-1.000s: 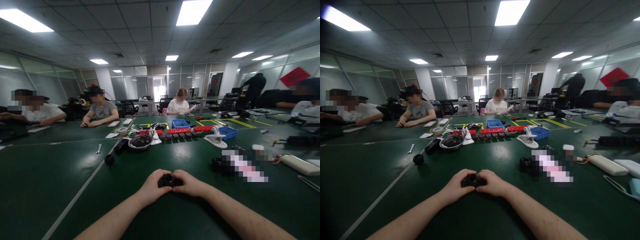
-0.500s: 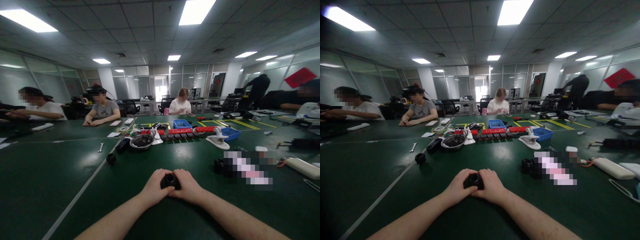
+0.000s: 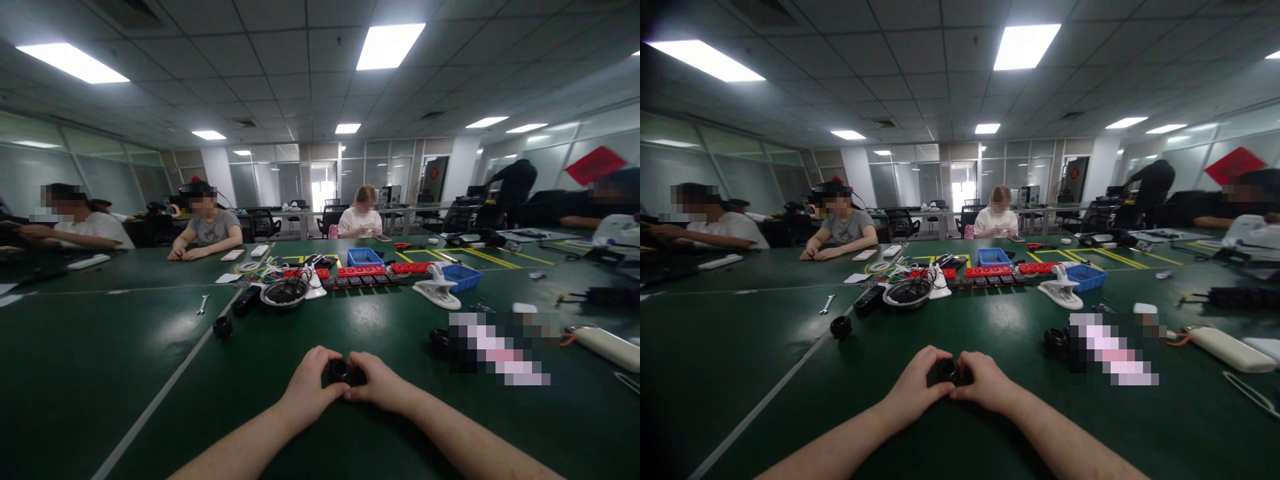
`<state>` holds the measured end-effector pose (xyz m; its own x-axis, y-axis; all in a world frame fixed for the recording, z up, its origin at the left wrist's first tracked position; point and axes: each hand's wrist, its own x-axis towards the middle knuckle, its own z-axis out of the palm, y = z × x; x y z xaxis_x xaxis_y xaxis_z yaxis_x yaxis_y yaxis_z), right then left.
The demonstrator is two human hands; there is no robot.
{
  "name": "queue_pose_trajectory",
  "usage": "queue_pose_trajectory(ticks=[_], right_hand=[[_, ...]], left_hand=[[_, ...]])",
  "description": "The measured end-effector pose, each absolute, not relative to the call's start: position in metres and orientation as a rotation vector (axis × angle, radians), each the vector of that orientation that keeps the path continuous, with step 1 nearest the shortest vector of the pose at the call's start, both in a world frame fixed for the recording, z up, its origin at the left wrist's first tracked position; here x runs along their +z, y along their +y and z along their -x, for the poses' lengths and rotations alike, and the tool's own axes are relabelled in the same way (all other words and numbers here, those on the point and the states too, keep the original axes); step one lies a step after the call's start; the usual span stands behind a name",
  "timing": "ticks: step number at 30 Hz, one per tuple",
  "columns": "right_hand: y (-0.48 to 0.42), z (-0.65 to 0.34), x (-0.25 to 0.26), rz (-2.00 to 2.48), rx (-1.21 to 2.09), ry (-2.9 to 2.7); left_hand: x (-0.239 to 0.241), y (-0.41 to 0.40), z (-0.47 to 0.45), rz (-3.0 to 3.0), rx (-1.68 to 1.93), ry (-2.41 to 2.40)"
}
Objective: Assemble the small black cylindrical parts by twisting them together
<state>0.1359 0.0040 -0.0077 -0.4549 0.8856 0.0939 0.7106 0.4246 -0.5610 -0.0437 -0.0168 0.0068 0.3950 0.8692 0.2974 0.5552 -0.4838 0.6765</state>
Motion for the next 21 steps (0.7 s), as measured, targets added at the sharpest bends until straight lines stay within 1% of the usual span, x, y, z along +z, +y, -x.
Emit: queue_pose_trajectory(ticks=[5,7,9,13,15,17,21], right_hand=[[-0.006,-0.120,-0.010,1.521,0.314,-2.273],[-0.008,-0.119,-0.008,1.479,0.277,-2.277],[-0.007,-0.122,-0.004,1.381,0.387,-2.300],[0.003,-0.131,0.004,1.164,0.828,-2.365],[0.007,-0.132,0.007,1.147,0.975,-2.364],[0.011,-0.131,0.007,1.191,1.014,-2.357],[0.011,-0.127,0.000,1.333,0.898,-2.315]], left_hand=[[-0.002,-0.015,0.041,-2.089,0.978,1.341],[-0.005,-0.014,0.041,-2.089,1.007,1.325],[-0.006,-0.014,0.041,-2.101,1.026,1.300],[-0.005,-0.015,0.042,-2.162,1.049,1.269],[-0.005,-0.016,0.042,-2.182,1.060,1.264],[-0.005,-0.015,0.041,-2.172,1.062,1.264],[-0.008,-0.013,0.040,-2.126,1.052,1.277]])
